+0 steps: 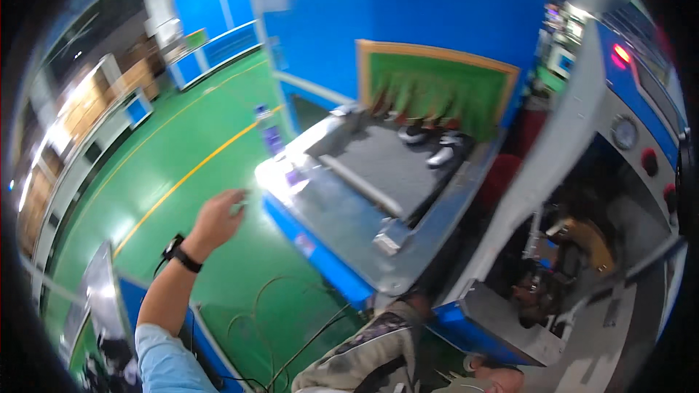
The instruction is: The person is placing shoes into a heat-setting machine, removing them, and then inserting shoe lasts into the shoes.
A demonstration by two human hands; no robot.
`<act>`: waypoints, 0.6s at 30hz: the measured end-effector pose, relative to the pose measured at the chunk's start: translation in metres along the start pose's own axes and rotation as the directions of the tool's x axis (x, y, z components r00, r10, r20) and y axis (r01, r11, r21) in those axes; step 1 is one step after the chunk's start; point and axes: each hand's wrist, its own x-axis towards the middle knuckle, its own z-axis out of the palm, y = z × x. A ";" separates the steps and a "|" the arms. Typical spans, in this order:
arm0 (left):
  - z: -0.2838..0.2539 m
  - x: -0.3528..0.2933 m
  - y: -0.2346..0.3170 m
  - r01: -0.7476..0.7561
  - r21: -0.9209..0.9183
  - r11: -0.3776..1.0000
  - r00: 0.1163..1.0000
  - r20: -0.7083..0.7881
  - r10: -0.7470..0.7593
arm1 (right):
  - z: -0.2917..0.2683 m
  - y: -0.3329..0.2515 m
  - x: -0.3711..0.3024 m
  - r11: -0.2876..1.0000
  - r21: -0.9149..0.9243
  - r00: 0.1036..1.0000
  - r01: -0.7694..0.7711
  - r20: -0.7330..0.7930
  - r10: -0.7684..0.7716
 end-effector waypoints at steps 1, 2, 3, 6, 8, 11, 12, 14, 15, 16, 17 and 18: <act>0.048 0.044 0.012 -0.185 0.039 0.982 0.978 0.108 0.180 | 0.002 0.001 -0.003 0.994 0.002 0.993 0.113 -0.036 -0.112; 0.093 0.093 0.059 -0.179 -0.164 0.970 0.958 0.194 0.209 | 0.004 0.002 -0.005 0.974 -0.019 0.971 0.224 -0.075 -0.225; 0.144 0.137 0.084 -0.116 -0.188 0.975 0.946 0.280 0.166 | 0.007 0.000 -0.008 0.982 -0.027 0.975 0.189 -0.110 -0.191; 0.274 0.248 0.151 0.081 -0.399 0.914 0.952 0.302 0.048 | 0.005 -0.032 -0.008 0.955 -0.105 0.939 0.277 -0.182 -0.292; 0.341 0.300 0.195 0.275 -0.484 0.831 0.907 0.418 -0.057 | 0.007 -0.024 -0.007 0.958 -0.110 0.948 0.263 -0.157 -0.278; 0.420 0.320 0.248 0.406 -0.549 0.730 0.914 0.255 -0.316 | 0.008 -0.038 0.015 0.956 -0.114 0.942 0.272 -0.171 -0.289; 0.409 0.317 0.260 0.425 -0.587 0.690 0.903 0.324 -0.280 | 0.008 -0.053 0.019 0.955 -0.115 0.932 0.274 -0.215 -0.293; 0.405 0.329 0.247 0.537 -0.772 0.341 0.836 0.540 -0.096 | 0.006 -0.055 0.028 0.947 -0.103 0.908 0.305 -0.270 -0.322; 0.394 0.339 0.234 0.668 -0.694 0.269 0.723 0.691 -0.013 | 0.006 -0.054 0.033 0.947 -0.097 0.908 0.306 -0.268 -0.321; 0.395 0.330 0.223 0.601 -0.764 0.234 0.779 0.626 0.042 | 0.004 -0.053 0.037 0.941 -0.104 0.902 0.322 -0.269 -0.338; 0.390 0.323 0.221 0.511 -0.768 0.386 0.845 0.530 -0.063 | 0.008 -0.055 0.043 0.934 -0.108 0.891 0.339 -0.280 -0.356; 0.370 0.309 0.230 0.558 -0.764 0.323 0.820 0.568 -0.073 | 0.010 -0.057 0.042 0.936 -0.103 0.891 0.336 -0.289 -0.351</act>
